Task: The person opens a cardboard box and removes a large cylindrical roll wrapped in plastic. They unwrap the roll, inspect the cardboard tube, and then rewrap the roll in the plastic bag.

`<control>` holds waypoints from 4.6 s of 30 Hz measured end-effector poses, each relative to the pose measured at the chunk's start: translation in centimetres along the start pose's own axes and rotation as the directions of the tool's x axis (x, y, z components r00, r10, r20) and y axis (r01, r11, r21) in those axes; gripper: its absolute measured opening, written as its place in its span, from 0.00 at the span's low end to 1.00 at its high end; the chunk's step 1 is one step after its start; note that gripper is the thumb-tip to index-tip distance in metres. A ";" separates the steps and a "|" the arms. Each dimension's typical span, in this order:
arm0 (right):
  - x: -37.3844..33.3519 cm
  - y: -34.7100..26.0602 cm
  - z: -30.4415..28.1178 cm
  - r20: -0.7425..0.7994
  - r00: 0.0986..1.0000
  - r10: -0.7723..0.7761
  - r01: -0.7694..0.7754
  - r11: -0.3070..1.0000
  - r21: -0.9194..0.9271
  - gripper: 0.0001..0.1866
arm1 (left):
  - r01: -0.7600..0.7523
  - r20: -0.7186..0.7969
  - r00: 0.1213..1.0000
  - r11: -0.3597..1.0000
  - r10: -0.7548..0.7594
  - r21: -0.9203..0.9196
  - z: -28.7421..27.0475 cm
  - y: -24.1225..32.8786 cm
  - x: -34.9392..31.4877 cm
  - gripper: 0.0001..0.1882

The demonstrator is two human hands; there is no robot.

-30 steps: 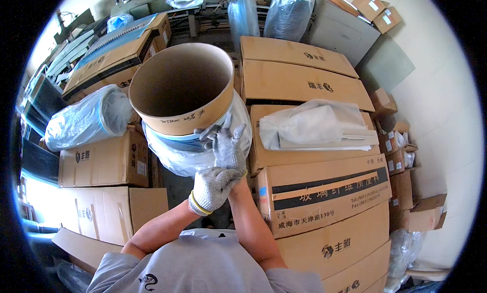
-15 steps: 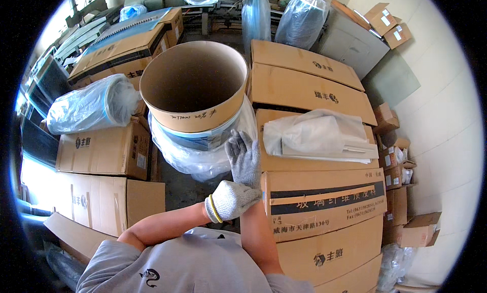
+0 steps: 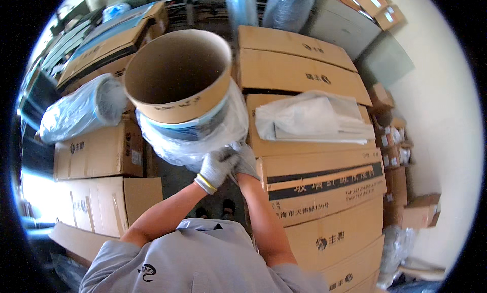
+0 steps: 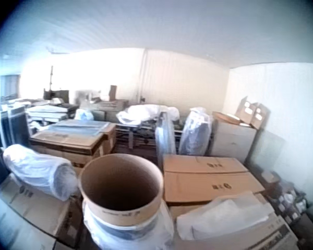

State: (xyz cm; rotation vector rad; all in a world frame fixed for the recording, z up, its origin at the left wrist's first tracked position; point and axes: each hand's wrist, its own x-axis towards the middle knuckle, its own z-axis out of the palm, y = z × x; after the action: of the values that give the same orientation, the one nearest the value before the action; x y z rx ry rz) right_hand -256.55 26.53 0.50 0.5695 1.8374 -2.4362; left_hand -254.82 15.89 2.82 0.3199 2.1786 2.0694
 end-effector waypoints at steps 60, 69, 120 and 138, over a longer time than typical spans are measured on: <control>4.1 8.1 -10.7 -0.246 0.958 -0.149 -0.086 0.667 -0.740 0.20 | 0.321 -0.655 0.732 0.943 -0.188 0.089 -21.2 -9.8 -2.7 0.22; 18.9 4.0 -3.0 -0.022 0.999 -0.029 0.009 0.770 -0.638 0.25 | 0.371 -0.665 0.686 0.928 -0.294 -0.027 -24.8 -9.0 6.0 0.23; 0.7 -39.8 5.4 0.695 0.560 -0.451 0.818 0.436 -0.377 0.11 | -0.155 0.163 0.987 -0.271 0.006 0.950 -36.8 25.4 -2.1 0.23; 2.1 -41.8 5.5 0.983 0.020 -0.184 0.500 -0.849 -0.169 0.12 | 0.260 -0.259 0.959 -0.008 -0.114 0.966 -43.1 15.3 10.6 0.28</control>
State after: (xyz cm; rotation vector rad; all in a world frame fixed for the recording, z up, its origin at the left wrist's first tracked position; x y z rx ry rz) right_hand -270.30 34.25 39.71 -1.9169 3.2607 0.6850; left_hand -273.97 -22.87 21.19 -0.0479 3.0973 -0.0751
